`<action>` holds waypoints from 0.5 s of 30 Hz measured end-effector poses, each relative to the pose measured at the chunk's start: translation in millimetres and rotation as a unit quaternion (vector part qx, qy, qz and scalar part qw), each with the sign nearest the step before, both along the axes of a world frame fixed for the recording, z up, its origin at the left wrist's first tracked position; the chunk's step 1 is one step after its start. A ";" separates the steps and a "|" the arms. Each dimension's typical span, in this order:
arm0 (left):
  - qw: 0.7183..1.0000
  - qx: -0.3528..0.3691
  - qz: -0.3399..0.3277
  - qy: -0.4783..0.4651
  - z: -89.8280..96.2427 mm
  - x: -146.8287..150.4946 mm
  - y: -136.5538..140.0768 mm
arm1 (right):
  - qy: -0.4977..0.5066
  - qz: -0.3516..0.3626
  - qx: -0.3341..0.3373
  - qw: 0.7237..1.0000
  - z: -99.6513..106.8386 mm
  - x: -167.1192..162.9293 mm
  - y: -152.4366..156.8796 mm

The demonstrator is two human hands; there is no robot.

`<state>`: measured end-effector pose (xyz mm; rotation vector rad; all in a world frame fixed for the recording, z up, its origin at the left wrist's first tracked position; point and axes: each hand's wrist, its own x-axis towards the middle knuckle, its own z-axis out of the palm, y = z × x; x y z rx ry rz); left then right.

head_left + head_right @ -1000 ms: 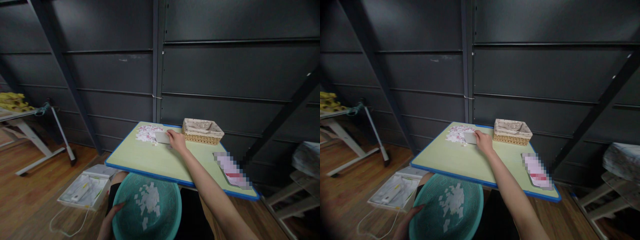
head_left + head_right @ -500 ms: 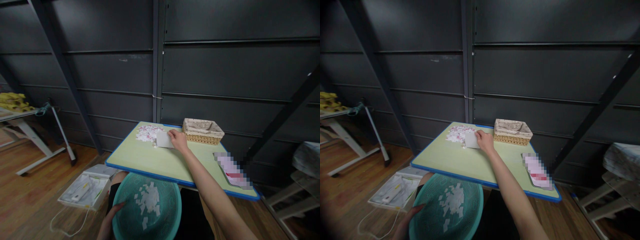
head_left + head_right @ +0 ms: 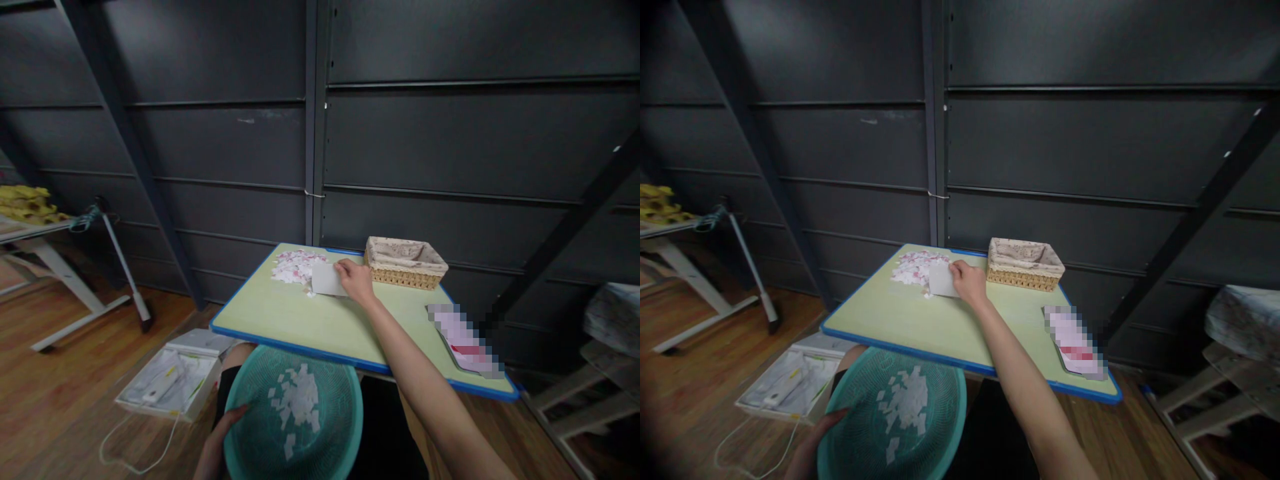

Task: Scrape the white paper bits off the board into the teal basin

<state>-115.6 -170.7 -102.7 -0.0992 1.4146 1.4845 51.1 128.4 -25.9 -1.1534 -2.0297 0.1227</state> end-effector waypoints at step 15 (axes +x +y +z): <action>1.000 0.005 -0.004 -0.018 -4.8 -1.2 0.4 | 0.046 0.053 -0.017 0.997 -0.9 -2.8 -1.7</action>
